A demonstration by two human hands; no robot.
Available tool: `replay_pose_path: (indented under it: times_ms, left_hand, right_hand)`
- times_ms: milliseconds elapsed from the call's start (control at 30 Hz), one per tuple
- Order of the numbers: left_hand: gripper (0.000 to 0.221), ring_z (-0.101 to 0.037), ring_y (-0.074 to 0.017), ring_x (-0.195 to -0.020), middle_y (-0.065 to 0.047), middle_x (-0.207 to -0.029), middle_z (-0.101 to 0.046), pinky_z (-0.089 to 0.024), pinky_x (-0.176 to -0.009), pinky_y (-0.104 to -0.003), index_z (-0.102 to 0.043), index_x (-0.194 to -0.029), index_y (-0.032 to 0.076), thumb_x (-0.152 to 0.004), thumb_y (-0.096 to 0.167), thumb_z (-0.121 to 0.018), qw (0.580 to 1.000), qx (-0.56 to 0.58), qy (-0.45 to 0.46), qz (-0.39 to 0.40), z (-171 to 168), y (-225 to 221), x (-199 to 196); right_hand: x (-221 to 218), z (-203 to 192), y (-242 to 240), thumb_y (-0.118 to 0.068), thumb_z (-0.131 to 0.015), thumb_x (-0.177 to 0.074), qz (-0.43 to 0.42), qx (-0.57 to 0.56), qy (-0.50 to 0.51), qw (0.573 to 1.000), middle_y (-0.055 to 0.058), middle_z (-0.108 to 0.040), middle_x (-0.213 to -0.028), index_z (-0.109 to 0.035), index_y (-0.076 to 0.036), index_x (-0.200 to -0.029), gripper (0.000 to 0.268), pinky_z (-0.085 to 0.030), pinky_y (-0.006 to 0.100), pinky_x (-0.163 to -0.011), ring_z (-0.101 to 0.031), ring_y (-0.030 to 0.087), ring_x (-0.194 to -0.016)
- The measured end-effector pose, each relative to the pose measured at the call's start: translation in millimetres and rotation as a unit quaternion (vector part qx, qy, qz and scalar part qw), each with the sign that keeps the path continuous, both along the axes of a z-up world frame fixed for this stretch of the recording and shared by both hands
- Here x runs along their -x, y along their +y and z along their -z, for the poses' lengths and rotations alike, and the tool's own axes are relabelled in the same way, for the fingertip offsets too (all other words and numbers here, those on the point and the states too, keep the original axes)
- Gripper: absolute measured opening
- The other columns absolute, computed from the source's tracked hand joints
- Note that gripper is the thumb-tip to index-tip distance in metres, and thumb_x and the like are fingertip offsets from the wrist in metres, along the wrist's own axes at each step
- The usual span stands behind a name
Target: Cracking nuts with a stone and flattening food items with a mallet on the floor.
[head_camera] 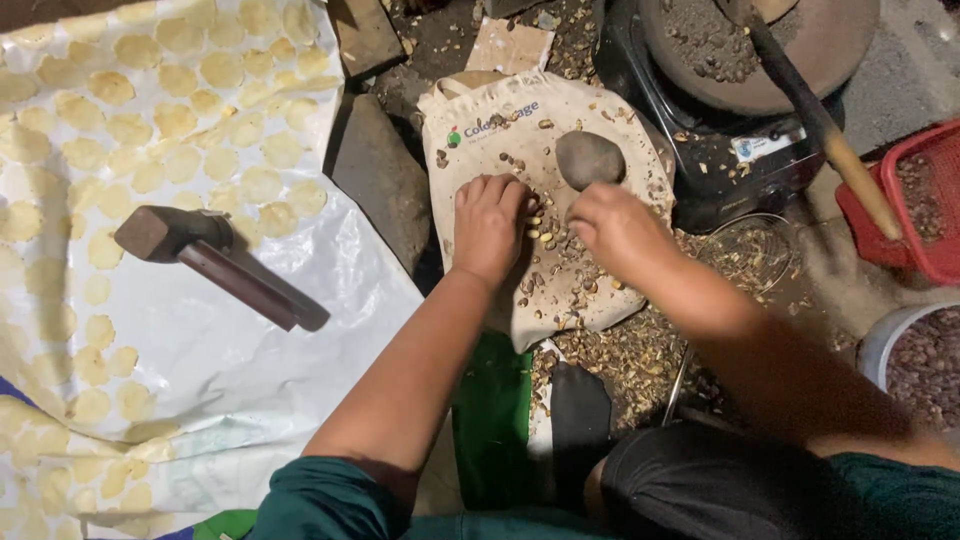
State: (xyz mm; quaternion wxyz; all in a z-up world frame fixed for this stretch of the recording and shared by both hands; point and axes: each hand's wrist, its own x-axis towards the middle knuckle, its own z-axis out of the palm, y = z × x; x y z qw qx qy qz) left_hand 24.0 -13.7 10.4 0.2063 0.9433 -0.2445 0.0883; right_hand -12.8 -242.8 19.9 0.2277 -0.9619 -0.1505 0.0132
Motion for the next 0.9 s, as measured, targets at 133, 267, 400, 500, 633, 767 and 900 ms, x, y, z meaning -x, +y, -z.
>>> replay_pose_path:
  times_ms: [133,267,400,500,633,767,900]
  left_hand:
    - [0.02,-0.065,-0.0355,-0.097,-0.012,-0.093,-0.064,-0.049,-0.09,-0.049,-0.056,-0.104,0.015,-0.105,0.035,-0.055,0.989,0.086,0.112,-0.044,-19.7,-10.4,23.8]
    - [0.021,-0.065,-0.0465,-0.096,-0.02,-0.096,-0.063,-0.052,-0.085,-0.056,-0.054,-0.104,0.014,-0.104,0.035,-0.054,0.951,0.141,0.256,-0.1,-63.3,-6.5,68.4]
    - [0.024,-0.069,-0.0397,-0.092,-0.012,-0.088,-0.065,-0.054,-0.081,-0.05,-0.058,-0.098,0.019,-0.103,0.043,-0.057,0.92,0.148,0.334,-0.144,-46.0,7.3,97.6]
    - [0.026,-0.071,-0.0407,-0.088,-0.014,-0.081,-0.068,-0.054,-0.079,-0.049,-0.061,-0.094,0.016,-0.102,0.041,-0.06,0.884,0.192,0.383,-0.186,-11.5,18.3,108.2]
    - [0.026,-0.057,-0.0138,-0.051,-0.003,-0.055,-0.064,-0.045,-0.051,-0.025,-0.078,-0.086,0.021,-0.094,0.045,-0.071,0.781,0.338,0.467,-0.241,22.0,15.5,102.2]
    - [0.028,-0.041,-0.0065,-0.044,-0.004,-0.063,-0.058,-0.029,-0.036,-0.017,-0.067,-0.125,0.009,-0.106,0.028,-0.058,0.574,0.535,0.577,-0.226,-44.4,11.0,105.1]
    - [0.029,-0.039,-0.0001,-0.044,-0.003,-0.069,-0.058,-0.027,-0.035,-0.009,-0.064,-0.128,0.003,-0.108,0.022,-0.053,0.484,0.595,0.598,-0.233,-72.4,8.3,111.6]
  right_hand:
    - [12.8,9.9,10.7,-0.019,-0.063,-0.093,-0.042,-0.033,0.045,0.998,0.01,-0.065,-0.1,-0.069,-0.015,-0.096,0.008,-0.056,0.046,-0.081,-0.067,0.035,-0.097]
    - [7.8,8.3,16.7,-0.021,-0.067,-0.09,-0.068,0.049,0.007,0.997,0.009,-0.063,-0.1,-0.069,-0.015,-0.105,0.016,-0.057,0.047,-0.079,-0.066,0.032,-0.096]
    - [6.8,32.1,11.5,-0.028,-0.07,-0.085,-0.06,0.108,0.013,0.992,0.008,-0.062,-0.103,-0.065,-0.014,-0.103,0.023,-0.058,0.045,-0.08,-0.066,0.032,-0.102]
    - [8.8,36.8,10.1,-0.034,-0.07,-0.086,-0.063,0.131,0.052,0.988,0.007,-0.062,-0.106,-0.064,-0.015,-0.103,0.026,-0.055,0.043,-0.088,-0.064,0.03,-0.108]
    - [4.5,54.3,-5.0,-0.035,-0.065,-0.092,-0.005,0.093,0.08,0.992,0.013,-0.063,-0.1,-0.062,-0.011,-0.103,0.027,-0.054,0.05,-0.089,-0.066,0.037,-0.103]
    - [5.7,36.3,-19.1,-0.025,-0.074,-0.081,0.143,-0.121,0.221,0.957,-0.002,-0.074,-0.087,-0.064,-0.019,-0.109,0.031,-0.055,0.033,-0.08,-0.073,0.017,-0.087]
    - [16.8,18.9,-19.3,-0.007,-0.072,-0.083,0.147,-0.256,0.245,0.923,0.016,-0.077,-0.097,-0.074,-0.006,-0.105,0.022,-0.056,0.036,-0.08,-0.074,0.022,-0.09]
